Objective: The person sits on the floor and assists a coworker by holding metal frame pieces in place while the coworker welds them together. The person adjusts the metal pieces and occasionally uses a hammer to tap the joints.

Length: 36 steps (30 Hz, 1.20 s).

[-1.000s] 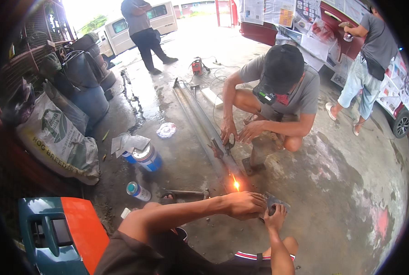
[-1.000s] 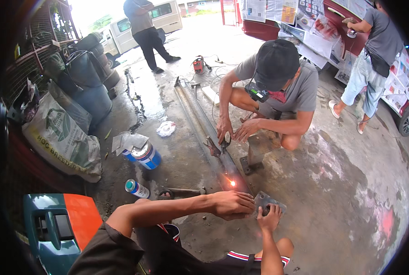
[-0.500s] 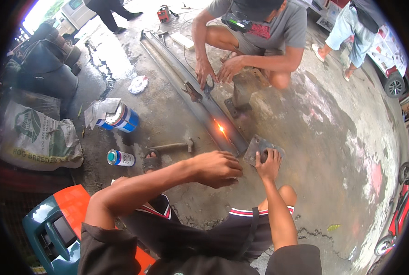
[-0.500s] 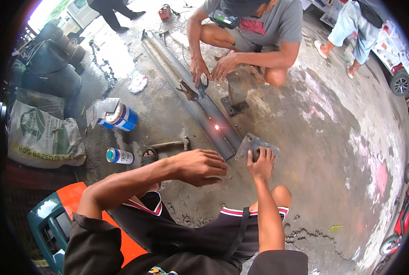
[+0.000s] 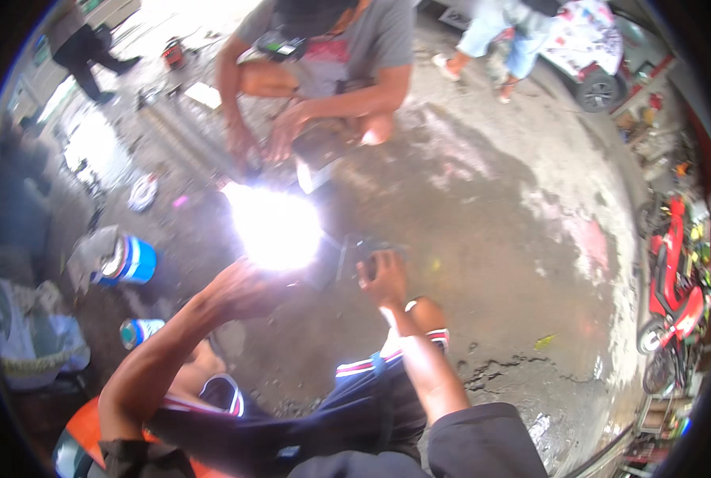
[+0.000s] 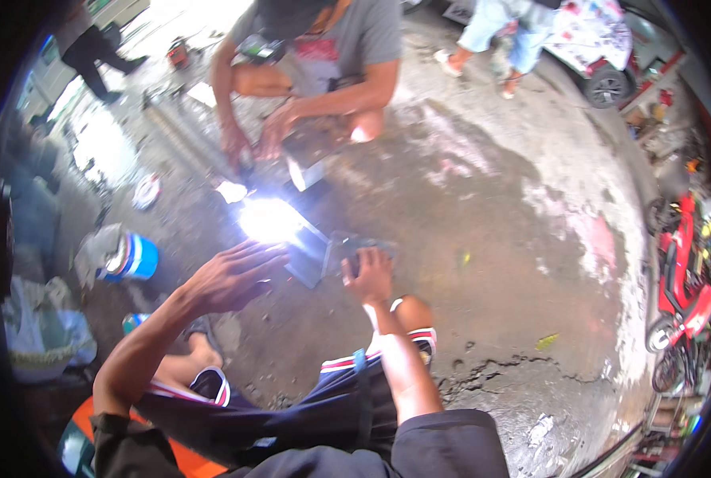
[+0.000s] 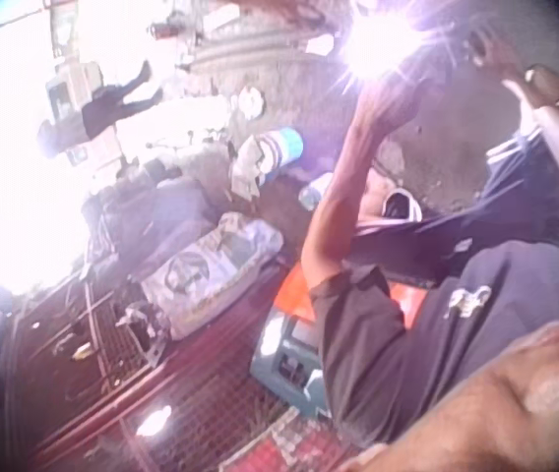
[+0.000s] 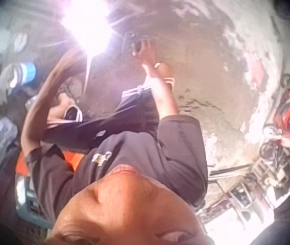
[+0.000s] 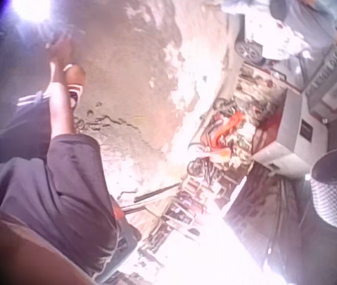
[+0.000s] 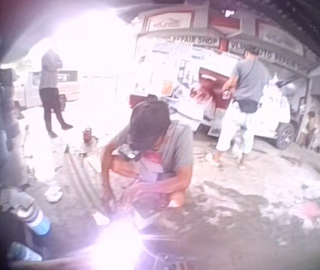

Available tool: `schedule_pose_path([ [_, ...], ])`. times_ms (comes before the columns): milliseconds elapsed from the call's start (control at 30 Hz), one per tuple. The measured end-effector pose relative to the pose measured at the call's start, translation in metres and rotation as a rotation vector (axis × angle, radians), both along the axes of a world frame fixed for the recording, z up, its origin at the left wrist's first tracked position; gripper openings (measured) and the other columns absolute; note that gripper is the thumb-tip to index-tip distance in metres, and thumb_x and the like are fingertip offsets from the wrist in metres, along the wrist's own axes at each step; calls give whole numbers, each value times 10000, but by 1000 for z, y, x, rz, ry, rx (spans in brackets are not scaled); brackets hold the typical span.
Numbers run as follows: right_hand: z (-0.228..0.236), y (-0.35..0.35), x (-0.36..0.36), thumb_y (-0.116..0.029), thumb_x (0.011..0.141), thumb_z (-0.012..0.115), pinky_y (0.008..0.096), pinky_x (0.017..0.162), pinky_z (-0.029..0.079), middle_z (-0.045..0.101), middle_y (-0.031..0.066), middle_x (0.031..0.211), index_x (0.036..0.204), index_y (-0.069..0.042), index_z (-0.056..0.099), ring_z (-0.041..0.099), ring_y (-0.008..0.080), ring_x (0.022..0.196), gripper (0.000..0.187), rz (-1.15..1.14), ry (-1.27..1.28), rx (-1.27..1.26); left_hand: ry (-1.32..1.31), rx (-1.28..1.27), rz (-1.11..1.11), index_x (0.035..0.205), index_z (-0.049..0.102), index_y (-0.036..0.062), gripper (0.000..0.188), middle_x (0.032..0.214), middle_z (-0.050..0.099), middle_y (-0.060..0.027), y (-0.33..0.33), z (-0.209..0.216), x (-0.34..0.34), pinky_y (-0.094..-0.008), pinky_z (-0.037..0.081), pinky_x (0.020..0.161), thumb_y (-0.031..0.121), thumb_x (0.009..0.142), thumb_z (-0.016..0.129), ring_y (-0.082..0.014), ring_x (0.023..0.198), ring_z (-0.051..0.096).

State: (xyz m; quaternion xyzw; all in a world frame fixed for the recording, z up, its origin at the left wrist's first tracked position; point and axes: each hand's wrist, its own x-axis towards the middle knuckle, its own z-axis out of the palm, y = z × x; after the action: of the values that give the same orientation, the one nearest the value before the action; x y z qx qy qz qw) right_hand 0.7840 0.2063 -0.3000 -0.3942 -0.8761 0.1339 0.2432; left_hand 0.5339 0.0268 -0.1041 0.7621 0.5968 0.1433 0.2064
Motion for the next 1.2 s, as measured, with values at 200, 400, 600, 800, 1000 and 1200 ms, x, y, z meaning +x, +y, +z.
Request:
schedule_pose_path([
  [200,14,-8,-32,-394,878,677,499,969,406,586,121,1093,1063,-95,634,536,338,1101,354,23,54,8,151,217,-71,1393,541,14,561,1440,559,-172,-13,37,-11,-459,400,1164,134,871,709,-345,1384,492],
  [400,-3,3,10,-374,914,630,509,945,407,582,109,1082,1046,-100,622,531,330,1103,305,-27,-58,80,63,-142,6,1394,563,33,497,1469,535,-184,7,-2,6,-441,364,1196,193,935,665,-327,1410,465],
  [600,4,-3,-5,-345,908,633,505,943,404,583,116,1105,1070,-101,621,536,332,1099,293,-8,-59,47,-44,-142,104,1401,567,72,470,1479,537,-147,-9,-22,-9,-429,397,1170,174,948,635,-319,1401,476],
  [800,-2,0,6,-328,909,632,504,939,410,583,117,1094,1084,-100,621,543,335,1087,288,-18,-48,82,-50,32,-27,1345,597,26,410,1400,597,-160,-6,-4,8,-447,393,1177,188,970,633,-319,1366,511],
  [1000,3,0,3,-318,906,641,504,934,419,584,120,1086,1089,-91,616,551,334,1074,292,-20,-51,67,-258,-62,75,1337,599,50,413,1384,609,-164,-9,-15,3,-430,448,1127,155,941,653,-317,1316,561],
  [1200,0,0,3,-331,907,636,494,924,429,589,110,1090,1059,-108,627,548,323,1094,271,-27,-75,116,-16,78,26,1313,603,53,369,1384,603,-157,-15,-56,-14,-414,465,1102,152,959,624,-305,1321,552],
])
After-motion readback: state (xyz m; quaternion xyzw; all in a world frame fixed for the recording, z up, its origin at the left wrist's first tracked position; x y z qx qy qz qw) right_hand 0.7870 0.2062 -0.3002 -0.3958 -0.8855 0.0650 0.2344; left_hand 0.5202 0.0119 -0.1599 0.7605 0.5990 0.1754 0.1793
